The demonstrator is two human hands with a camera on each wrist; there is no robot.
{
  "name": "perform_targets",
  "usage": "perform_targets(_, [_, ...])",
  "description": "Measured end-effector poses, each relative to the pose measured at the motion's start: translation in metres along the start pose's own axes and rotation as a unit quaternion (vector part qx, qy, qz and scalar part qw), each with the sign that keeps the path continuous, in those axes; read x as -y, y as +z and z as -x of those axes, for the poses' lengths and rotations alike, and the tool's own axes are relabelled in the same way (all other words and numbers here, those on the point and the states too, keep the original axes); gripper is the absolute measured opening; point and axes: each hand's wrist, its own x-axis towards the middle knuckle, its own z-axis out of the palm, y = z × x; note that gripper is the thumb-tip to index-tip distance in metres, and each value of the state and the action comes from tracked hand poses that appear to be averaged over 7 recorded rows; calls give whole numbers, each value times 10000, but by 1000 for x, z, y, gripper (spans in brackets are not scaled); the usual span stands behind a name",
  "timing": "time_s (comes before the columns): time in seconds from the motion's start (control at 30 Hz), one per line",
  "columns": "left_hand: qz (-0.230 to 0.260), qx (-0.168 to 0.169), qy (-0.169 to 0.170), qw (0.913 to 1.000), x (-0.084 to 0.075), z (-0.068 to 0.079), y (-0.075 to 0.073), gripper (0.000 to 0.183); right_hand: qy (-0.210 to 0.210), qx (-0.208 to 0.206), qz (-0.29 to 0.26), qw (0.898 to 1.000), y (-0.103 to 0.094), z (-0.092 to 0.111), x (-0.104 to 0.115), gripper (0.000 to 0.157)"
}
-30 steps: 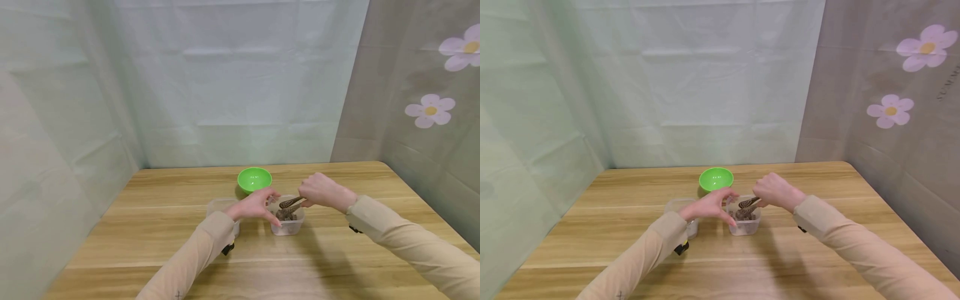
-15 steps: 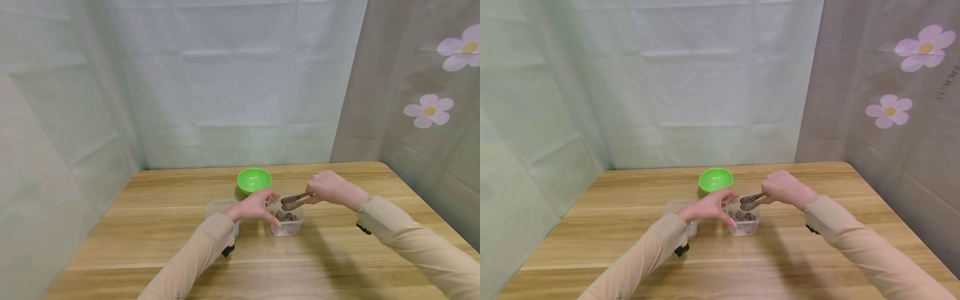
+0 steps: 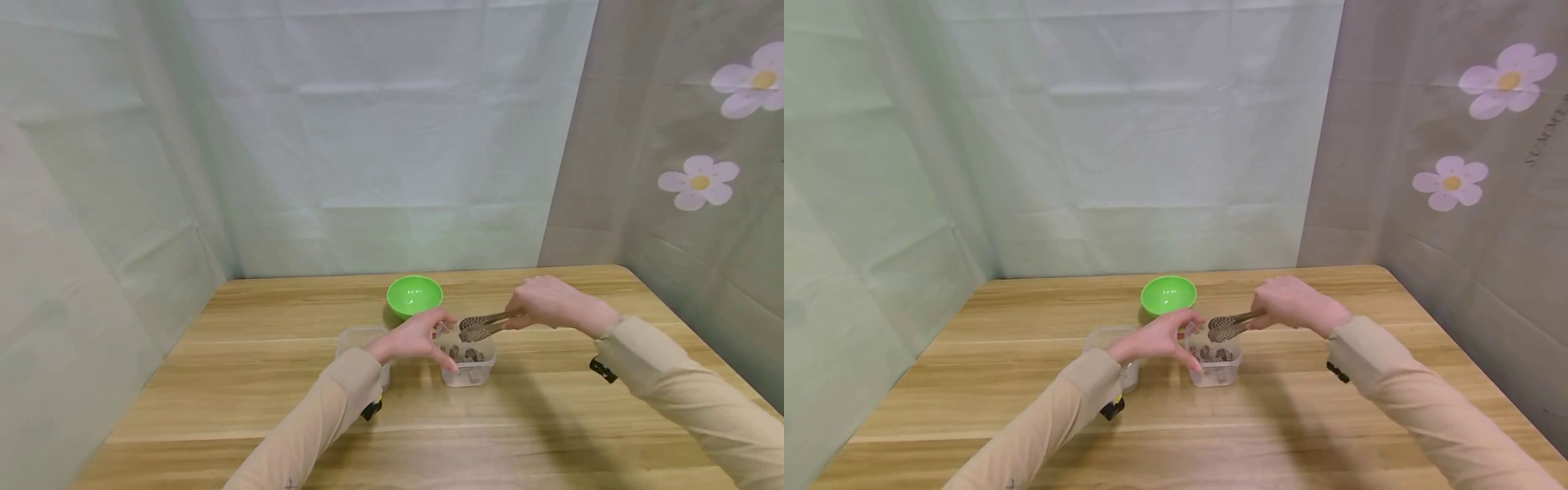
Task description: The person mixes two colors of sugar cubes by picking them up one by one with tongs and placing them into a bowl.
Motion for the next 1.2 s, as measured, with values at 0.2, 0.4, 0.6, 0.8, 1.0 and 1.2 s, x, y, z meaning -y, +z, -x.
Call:
perform_targets(0.2, [22, 34, 46, 10000, 1, 0, -1, 86, 65, 38, -397, 9992, -6, 6, 1, 28])
perform_targets(0.4, [94, 66, 21, 9999, 1, 1, -1, 87, 272, 82, -584, 9979, -15, 14, 1, 35])
perform_targets(0.6, [98, 25, -44, 9999, 1, 1, -3, 87, 355, -44, -665, 9971, -27, 20, -4, 31])
perform_targets(0.8, [40, 15, -66, 10000, 2, 1, -4, 87, 619, -199, -487, 9967, -33, 23, -13, 33])
perform_targets(1.0, [-18, -11, -94, 10000, 1, 0, -4, 89, 712, -307, -397, 9962, -31, 21, -24, 39])
perform_targets(1.2, [67, 3, -159, 9999, 0, 0, -2, 89, 720, -327, -492, 9957, -26, 10, -33, 36])
